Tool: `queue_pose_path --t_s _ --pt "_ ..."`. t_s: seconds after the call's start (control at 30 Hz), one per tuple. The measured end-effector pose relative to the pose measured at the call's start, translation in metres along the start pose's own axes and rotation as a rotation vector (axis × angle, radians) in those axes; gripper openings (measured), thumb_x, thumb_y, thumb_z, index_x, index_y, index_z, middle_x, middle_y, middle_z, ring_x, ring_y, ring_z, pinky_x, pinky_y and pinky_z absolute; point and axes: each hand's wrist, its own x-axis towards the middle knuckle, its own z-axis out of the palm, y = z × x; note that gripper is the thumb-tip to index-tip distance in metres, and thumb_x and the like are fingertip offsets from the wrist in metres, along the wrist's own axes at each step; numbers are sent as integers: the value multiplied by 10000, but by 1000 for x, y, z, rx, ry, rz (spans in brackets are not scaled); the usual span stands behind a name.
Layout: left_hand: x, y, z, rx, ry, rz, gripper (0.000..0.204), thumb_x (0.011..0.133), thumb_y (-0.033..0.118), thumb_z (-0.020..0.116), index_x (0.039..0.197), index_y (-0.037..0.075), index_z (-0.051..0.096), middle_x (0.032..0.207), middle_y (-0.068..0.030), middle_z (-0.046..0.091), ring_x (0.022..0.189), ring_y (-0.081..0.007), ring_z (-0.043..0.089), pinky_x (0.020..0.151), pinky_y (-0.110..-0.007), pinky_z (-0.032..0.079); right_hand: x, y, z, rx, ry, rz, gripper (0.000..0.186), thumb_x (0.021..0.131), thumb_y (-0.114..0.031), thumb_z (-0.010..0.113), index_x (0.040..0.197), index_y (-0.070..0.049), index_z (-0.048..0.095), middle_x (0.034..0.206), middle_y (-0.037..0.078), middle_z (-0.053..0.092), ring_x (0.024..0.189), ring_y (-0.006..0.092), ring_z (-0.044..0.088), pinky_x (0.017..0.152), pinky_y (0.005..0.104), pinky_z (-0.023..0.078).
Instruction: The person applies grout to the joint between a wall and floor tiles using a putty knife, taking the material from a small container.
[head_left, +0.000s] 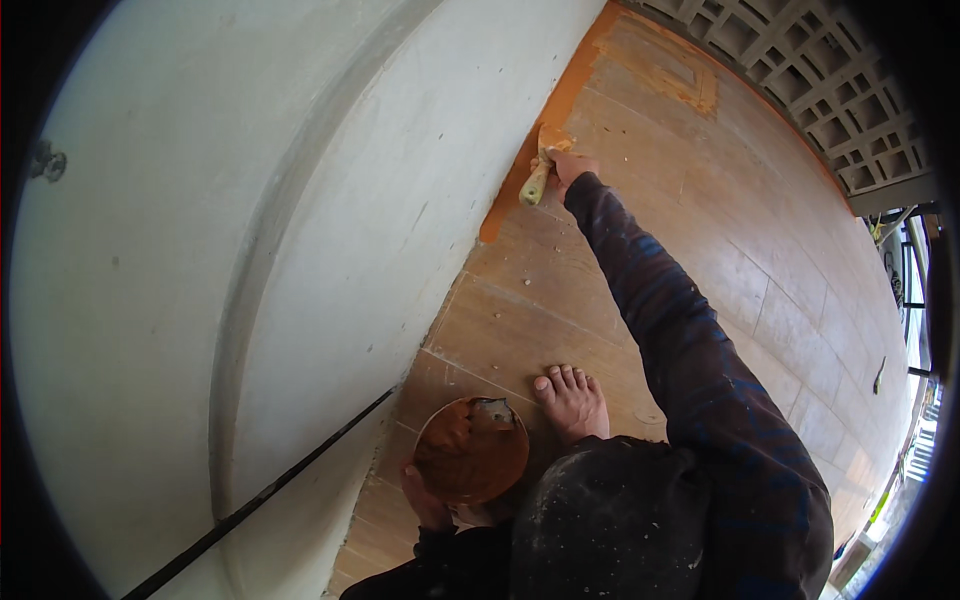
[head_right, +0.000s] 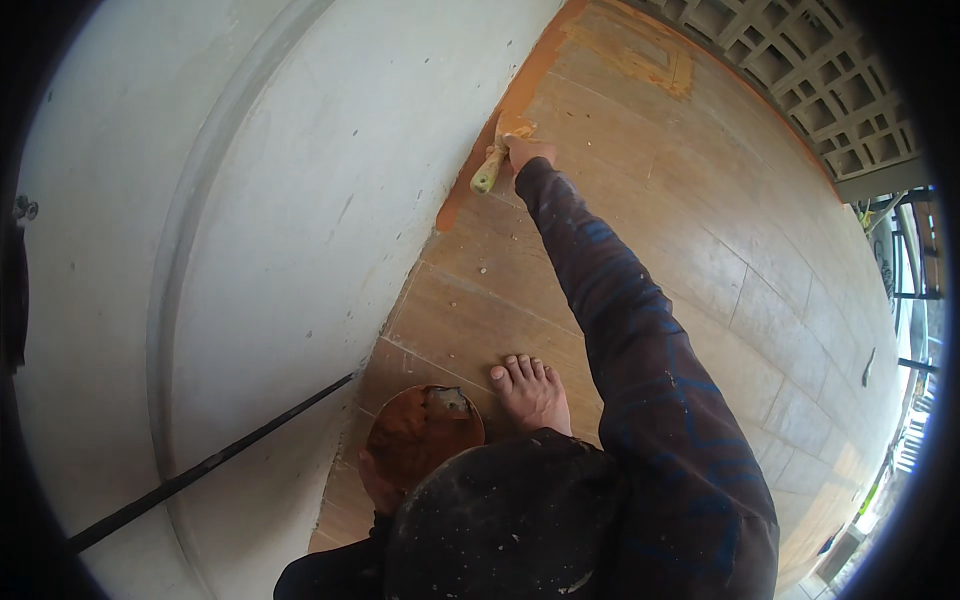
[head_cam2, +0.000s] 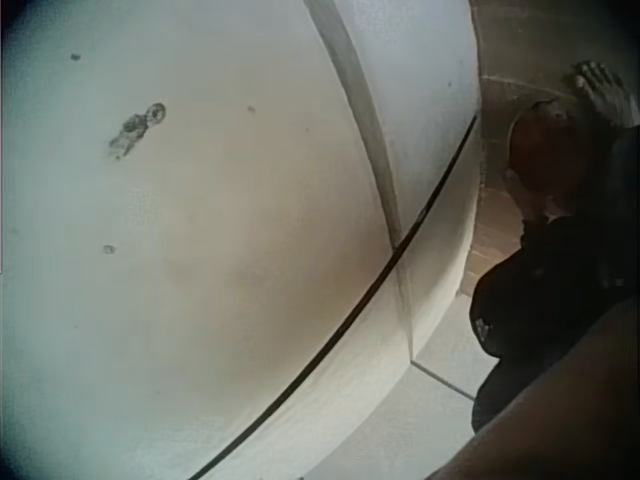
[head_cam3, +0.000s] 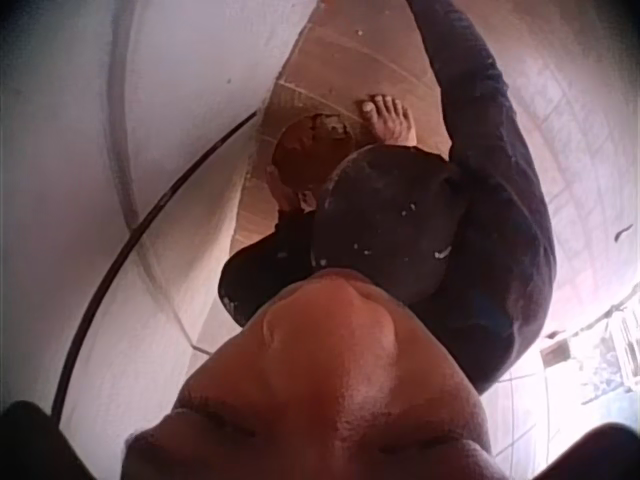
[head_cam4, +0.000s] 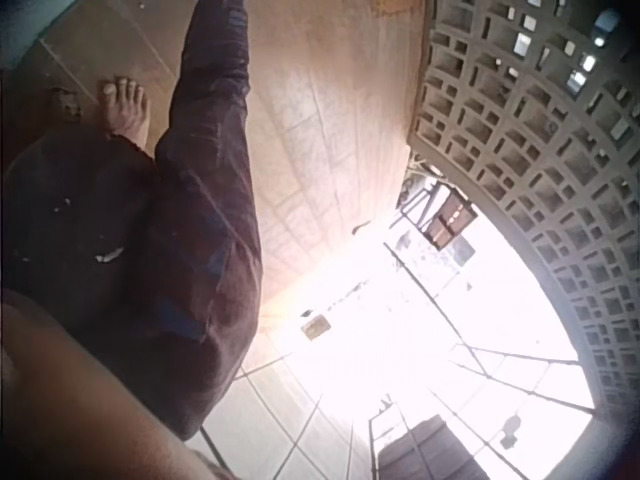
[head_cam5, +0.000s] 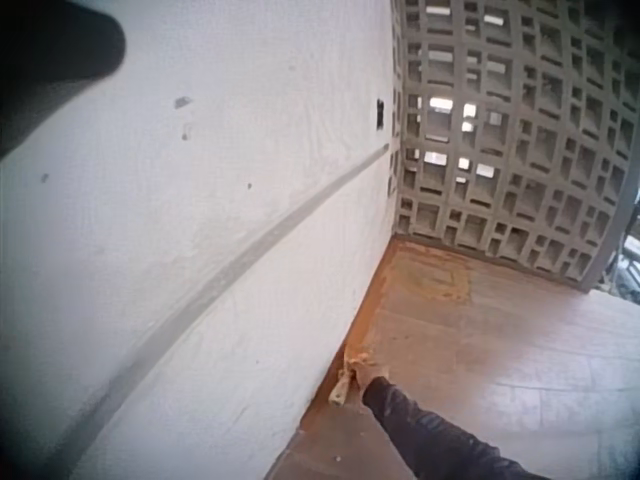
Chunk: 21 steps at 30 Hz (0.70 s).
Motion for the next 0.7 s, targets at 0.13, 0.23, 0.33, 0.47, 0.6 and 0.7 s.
queue_pose_path --t_s 0.13,0.23,0.33,0.47,0.6,0.7 --pt "0 -2 -6 -7 18 41 581 1111 507 358 1309 -13 527 1232 -143 557 1137 -239 572 993 -393 476 -15 24 17 -86 -39 43 259 975 -8 627 1160 144 527 978 224 695 746 326 740 649 446 664" --pt "1 -10 -3 -140 9 -6 583 1111 506 356 1305 -18 521 1228 -152 558 1133 -241 577 981 -390 489 -9 35 7 -153 -26 28 257 968 -36 651 1136 126 543 957 207 693 738 329 744 614 454 661" --pt "0 -10 24 -169 61 -38 587 1111 511 353 1296 -23 509 1218 -162 557 1119 -243 587 964 -389 507 6 32 -28 -403 8 -39 257 963 -31 651 1135 126 543 951 207 692 732 326 745 605 457 660" --pt "8 -14 -5 -62 -4 64 589 1109 516 355 1290 -25 503 1207 -161 560 1117 -244 590 969 -395 508 -76 53 4 -273 -83 96 260 957 -27 657 1127 108 513 953 206 684 731 338 747 607 464 658" --pt "8 -12 0 -87 10 19 597 1108 523 357 1278 -29 508 1195 -162 565 1122 -246 593 969 -395 505 -126 68 -12 -310 -159 154 254 959 -36 661 1100 73 479 954 210 674 732 347 747 607 470 655" --pt "11 -16 -9 -73 -2 39 611 1106 530 358 1287 -34 513 1198 -164 567 1127 -250 593 971 -396 502 -139 61 -19 -225 -79 121 274 962 -45 664 1111 65 461 953 216 670 731 341 743 605 471 653"
